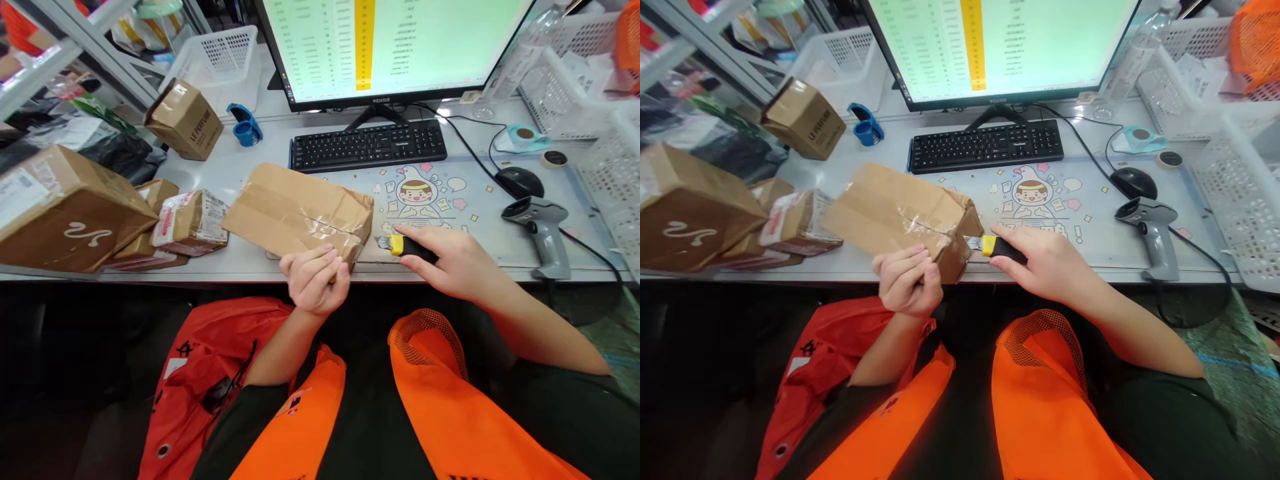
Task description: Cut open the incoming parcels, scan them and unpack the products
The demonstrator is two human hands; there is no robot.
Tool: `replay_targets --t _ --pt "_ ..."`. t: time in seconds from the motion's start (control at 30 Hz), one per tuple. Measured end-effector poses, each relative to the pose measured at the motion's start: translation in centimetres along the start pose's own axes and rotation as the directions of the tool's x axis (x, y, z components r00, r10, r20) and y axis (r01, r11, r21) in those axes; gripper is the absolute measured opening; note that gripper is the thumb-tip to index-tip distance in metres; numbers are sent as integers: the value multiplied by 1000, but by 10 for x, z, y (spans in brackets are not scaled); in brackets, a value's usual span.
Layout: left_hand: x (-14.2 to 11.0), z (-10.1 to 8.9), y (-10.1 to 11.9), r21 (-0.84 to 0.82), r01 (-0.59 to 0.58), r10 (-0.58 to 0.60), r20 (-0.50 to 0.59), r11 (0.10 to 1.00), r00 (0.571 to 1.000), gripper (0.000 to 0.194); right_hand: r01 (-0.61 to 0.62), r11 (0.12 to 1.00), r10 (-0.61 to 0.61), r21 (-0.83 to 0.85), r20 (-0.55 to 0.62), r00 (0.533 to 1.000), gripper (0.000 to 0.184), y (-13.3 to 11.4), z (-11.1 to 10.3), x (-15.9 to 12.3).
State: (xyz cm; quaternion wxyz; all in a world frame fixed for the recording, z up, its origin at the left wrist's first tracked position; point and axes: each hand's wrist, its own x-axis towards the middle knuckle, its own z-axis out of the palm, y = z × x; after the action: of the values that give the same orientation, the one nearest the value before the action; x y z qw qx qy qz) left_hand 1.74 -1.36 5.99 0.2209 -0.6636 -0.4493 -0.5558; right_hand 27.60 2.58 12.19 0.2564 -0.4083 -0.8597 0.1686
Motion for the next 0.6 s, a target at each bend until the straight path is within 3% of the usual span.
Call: replay_targets --t 0.1,0.2,0.27,0.33,0.4,0.5,0.6 --pt "11 -13 -2 -93 -30 40 113 995 993 15 -114 993 110 -27 -130 985 48 4 -19 -5" --pt "27 -40 -62 -49 -27 36 184 998 982 47 -167 984 151 -62 -213 965 45 8 -44 0" --pt "32 -55 -112 -5 104 -98 304 995 948 67 -80 993 65 -91 -162 985 43 -1 -56 11" --pt "30 -60 -139 -26 172 -151 359 985 921 74 54 991 -62 -125 -64 996 43 -19 -59 28" --pt "21 -53 -129 -3 164 -157 285 986 946 67 165 971 -161 -172 38 986 44 -40 -53 49" --pt "5 -32 -69 74 89 -98 125 993 987 46 247 934 -218 -258 135 966 42 -64 -34 79" --pt "-5 -15 -17 8 47 -48 93 999 994 36 271 912 -215 -307 205 955 36 -76 -16 96"
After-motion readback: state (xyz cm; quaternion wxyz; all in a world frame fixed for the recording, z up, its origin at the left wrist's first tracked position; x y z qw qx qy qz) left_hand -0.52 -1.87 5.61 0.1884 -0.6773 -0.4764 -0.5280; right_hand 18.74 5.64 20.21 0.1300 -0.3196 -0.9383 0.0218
